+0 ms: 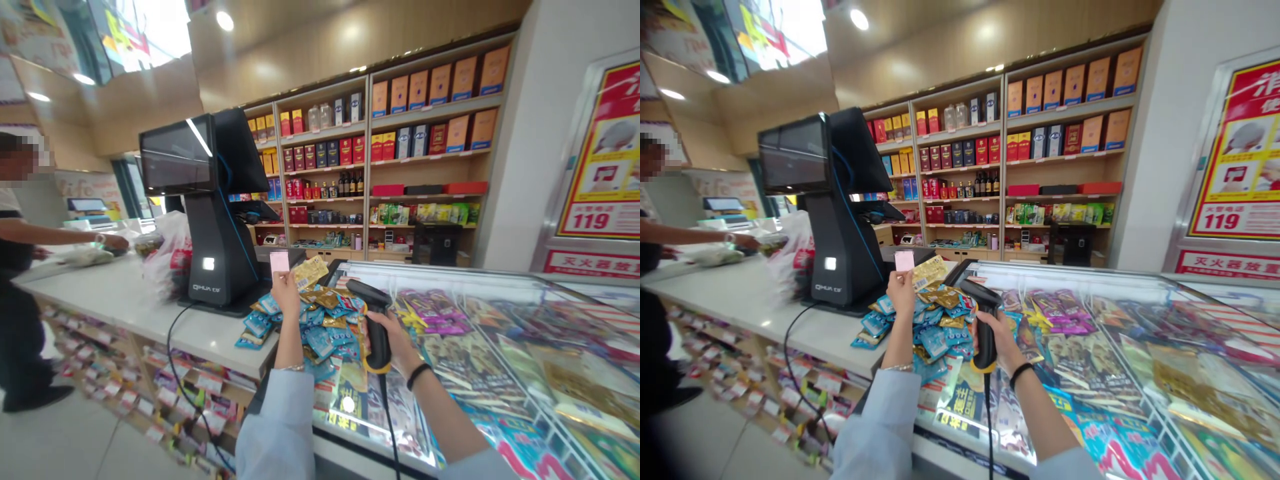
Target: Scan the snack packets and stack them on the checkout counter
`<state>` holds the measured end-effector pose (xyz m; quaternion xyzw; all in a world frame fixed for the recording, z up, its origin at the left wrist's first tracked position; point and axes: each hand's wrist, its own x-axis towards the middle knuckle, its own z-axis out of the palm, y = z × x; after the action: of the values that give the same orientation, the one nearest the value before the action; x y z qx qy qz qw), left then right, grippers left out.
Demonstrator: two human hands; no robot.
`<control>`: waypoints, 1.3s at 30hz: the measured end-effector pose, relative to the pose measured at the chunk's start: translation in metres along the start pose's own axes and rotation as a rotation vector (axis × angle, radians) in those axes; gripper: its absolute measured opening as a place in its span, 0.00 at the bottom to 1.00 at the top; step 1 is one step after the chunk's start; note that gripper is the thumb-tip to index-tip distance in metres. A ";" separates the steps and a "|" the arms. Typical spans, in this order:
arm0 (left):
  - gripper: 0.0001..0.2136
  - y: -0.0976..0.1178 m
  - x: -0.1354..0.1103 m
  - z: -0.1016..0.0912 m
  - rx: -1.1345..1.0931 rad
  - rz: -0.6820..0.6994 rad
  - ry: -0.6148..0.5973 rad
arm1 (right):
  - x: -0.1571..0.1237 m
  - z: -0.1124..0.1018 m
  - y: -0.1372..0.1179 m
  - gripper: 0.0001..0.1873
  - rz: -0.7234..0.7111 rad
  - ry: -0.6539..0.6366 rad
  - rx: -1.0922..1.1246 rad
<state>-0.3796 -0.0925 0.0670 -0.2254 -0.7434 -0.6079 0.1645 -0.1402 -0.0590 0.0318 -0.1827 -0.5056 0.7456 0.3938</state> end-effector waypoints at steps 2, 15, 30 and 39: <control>0.05 -0.002 0.001 0.003 -0.086 -0.020 0.014 | -0.002 0.001 -0.002 0.17 -0.003 -0.014 -0.059; 0.05 0.008 -0.003 -0.005 -0.083 -0.014 0.048 | -0.008 0.002 -0.006 0.13 -0.059 -0.195 -0.303; 0.05 0.009 -0.005 -0.001 -0.035 0.044 0.013 | -0.005 0.003 -0.004 0.14 -0.059 -0.167 -0.271; 0.08 0.018 -0.015 0.009 -0.032 0.076 -0.025 | 0.003 -0.016 0.005 0.18 0.022 -0.019 -0.099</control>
<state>-0.3571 -0.0829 0.0720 -0.2637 -0.7265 -0.6100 0.1746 -0.1332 -0.0475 0.0214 -0.2002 -0.5435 0.7258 0.3711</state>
